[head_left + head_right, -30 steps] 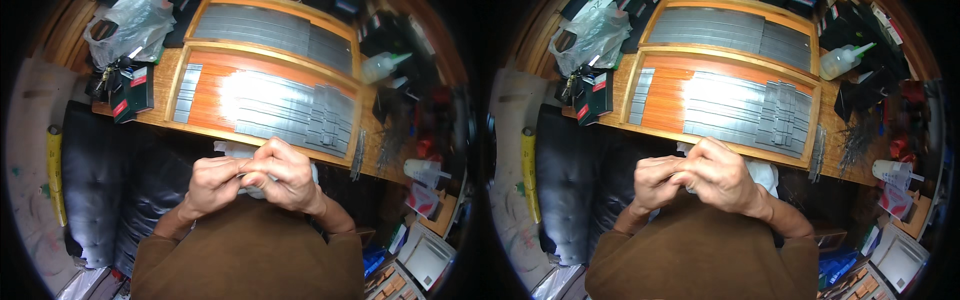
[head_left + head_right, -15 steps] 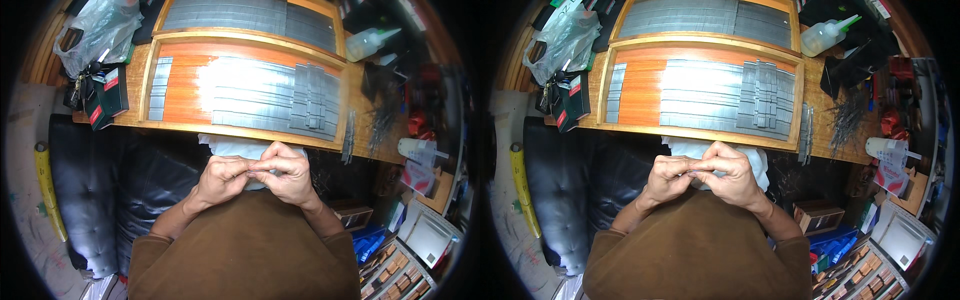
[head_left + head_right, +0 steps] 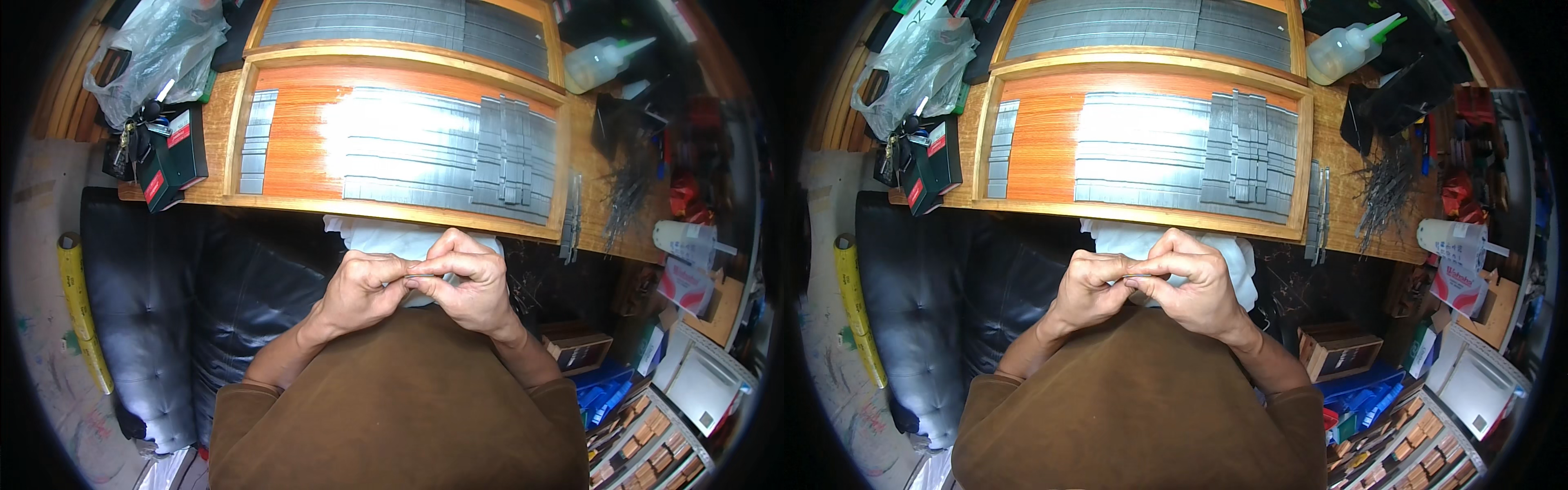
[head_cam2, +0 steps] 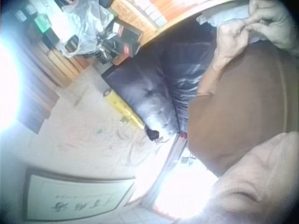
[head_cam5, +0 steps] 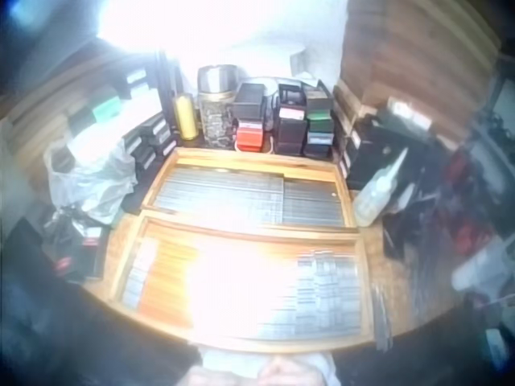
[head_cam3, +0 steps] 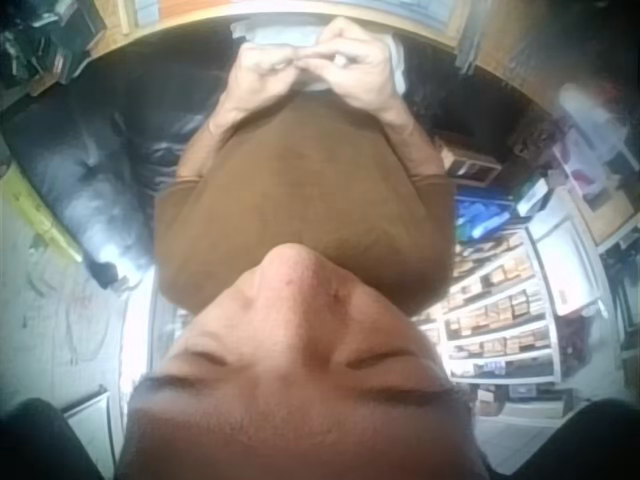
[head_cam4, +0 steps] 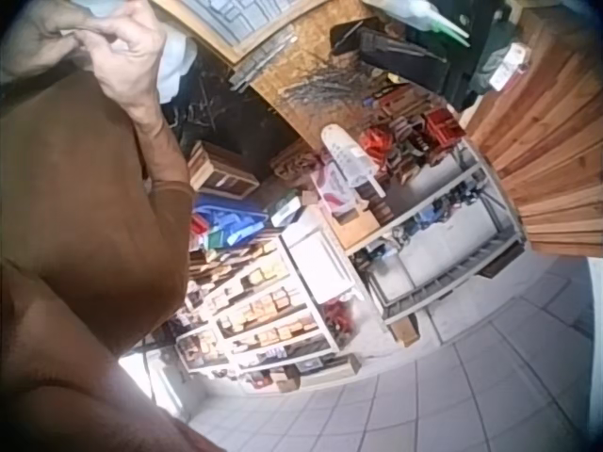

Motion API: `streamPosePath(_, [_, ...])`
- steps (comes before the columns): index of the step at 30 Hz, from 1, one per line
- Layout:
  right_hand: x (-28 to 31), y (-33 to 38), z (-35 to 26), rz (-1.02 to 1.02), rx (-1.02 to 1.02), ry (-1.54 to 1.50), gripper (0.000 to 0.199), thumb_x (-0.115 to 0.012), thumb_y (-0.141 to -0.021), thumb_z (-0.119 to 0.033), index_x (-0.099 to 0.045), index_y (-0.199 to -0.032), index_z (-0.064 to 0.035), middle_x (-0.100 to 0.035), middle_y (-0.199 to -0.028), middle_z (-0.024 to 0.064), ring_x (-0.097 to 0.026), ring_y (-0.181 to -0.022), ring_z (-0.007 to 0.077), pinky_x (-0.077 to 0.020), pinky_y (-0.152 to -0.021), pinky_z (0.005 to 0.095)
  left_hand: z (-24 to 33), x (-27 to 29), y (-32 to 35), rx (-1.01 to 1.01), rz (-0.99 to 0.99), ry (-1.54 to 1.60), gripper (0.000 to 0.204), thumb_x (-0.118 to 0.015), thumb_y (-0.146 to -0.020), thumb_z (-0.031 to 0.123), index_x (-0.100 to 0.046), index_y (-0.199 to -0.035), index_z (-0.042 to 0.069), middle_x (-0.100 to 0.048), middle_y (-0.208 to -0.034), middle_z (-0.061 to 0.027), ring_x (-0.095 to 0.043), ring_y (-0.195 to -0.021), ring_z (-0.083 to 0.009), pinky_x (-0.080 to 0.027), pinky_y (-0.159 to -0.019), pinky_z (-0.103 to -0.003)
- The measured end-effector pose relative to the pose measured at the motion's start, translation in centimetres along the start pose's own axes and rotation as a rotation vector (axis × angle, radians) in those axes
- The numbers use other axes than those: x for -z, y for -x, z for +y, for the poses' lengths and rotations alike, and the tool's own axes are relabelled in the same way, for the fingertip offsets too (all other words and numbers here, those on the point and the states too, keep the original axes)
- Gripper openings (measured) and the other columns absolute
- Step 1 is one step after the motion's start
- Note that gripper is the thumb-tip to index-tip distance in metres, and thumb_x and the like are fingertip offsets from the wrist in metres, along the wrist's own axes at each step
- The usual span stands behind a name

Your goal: The person repeatedly picks up small metal strips from a wooden tray and joins them end-to-end by hand, forming longer linked assemblies. The person places the assembled pieces back into the tray and continues the process with additional strips.

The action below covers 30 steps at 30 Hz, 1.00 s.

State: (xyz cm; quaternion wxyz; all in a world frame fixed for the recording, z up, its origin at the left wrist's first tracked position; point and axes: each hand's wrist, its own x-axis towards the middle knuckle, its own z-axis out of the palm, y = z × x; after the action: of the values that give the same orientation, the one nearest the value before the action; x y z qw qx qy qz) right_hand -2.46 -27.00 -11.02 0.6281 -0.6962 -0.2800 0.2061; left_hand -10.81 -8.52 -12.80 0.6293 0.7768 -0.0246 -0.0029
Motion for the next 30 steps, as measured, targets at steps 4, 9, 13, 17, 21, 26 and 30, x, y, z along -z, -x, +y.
streamPosePath(4, [0.0,0.1,0.0,0.003,0.005,-0.007,0.017,-0.089,-0.079,0.002,-0.082,-0.095,-0.0011,-0.064,-0.084,0.0031,-0.061,-0.075,0.0126,-0.0488,-0.065,0.0275,-0.2,-0.1,0.1,-0.004,0.003,0.0,0.027,-0.073,-0.086,-0.005,-0.08,-0.112,0.001,-0.077,-0.085,-0.0179,-0.078,-0.075,-0.0306,-0.061,-0.068,-0.035])
streamPosePath(9, [-0.1,0.2,0.0,0.013,0.002,0.006,0.019,-0.091,-0.078,0.001,-0.083,-0.095,-0.0021,-0.066,-0.084,0.0036,-0.063,-0.076,0.0128,-0.051,-0.066,0.0265,-0.3,-0.1,0.0,-0.019,0.007,0.018,0.028,-0.074,-0.085,-0.005,-0.08,-0.112,0.001,-0.077,-0.084,-0.0175,-0.078,-0.074,-0.0301,-0.06,-0.068,-0.035])
streamPosePath(13, [0.0,0.1,-0.5,0.012,0.019,0.023,0.025,-0.091,-0.078,0.001,-0.082,-0.101,-0.0013,-0.069,-0.087,0.0052,-0.066,-0.079,0.014,-0.0533,-0.069,0.0271,-0.8,0.2,0.1,-0.034,-0.016,0.013,0.028,-0.075,-0.085,-0.005,-0.08,-0.112,0.001,-0.077,-0.084,-0.0168,-0.077,-0.073,-0.0283,-0.06,-0.067,-0.033])
streamPosePath(17, [0.2,0.3,-0.6,0.018,0.036,-0.003,0.027,-0.088,-0.082,0.004,-0.078,-0.107,0.0013,-0.071,-0.092,0.0086,-0.068,-0.085,0.0164,-0.0551,-0.073,0.0285,0.0,0.5,-0.3,-0.036,0.006,0.033,0.026,-0.076,-0.086,-0.004,-0.08,-0.111,0.0,-0.077,-0.083,-0.0162,-0.077,-0.072,-0.0267,-0.059,-0.065,-0.033])
streamPosePath(21, [0.4,0.7,0.2,0.01,0.05,-0.013,0.022,-0.085,-0.084,0.007,-0.073,-0.101,0.0015,-0.071,-0.096,0.0106,-0.069,-0.087,0.0175,-0.0554,-0.076,0.0288,-0.1,0.4,-0.1,-0.024,0.011,0.02,0.023,-0.077,-0.086,-0.003,-0.08,-0.109,-0.001,-0.078,-0.085,-0.017,-0.078,-0.072,-0.0267,-0.06,-0.065,-0.033])
streamPosePath(26, [0.3,0.9,0.4,0.013,0.044,-0.032,0.019,-0.084,-0.085,0.008,-0.071,-0.096,0.0012,-0.071,-0.095,0.0104,-0.069,-0.086,0.0172,-0.0552,-0.077,0.0287,-0.3,0.4,-0.1,-0.023,0.014,0.024,0.02,-0.079,-0.087,-0.002,-0.08,-0.107,-0.001,-0.079,-0.088,-0.0187,-0.079,-0.074,-0.0278,-0.061,-0.065,-0.032])
streamPosePath(30, [0.3,0.9,0.4,0.009,0.031,-0.042,0.018,-0.083,-0.085,0.009,-0.071,-0.096,0.0012,-0.07,-0.095,0.0103,-0.068,-0.086,0.017,-0.0549,-0.077,0.0285,-0.5,0.3,0.0,-0.031,0.023,0.024,0.02,-0.079,-0.087,-0.002,-0.08,-0.106,-0.001,-0.079,-0.088,-0.0187,-0.079,-0.074,-0.0282,-0.061,-0.065,-0.032])
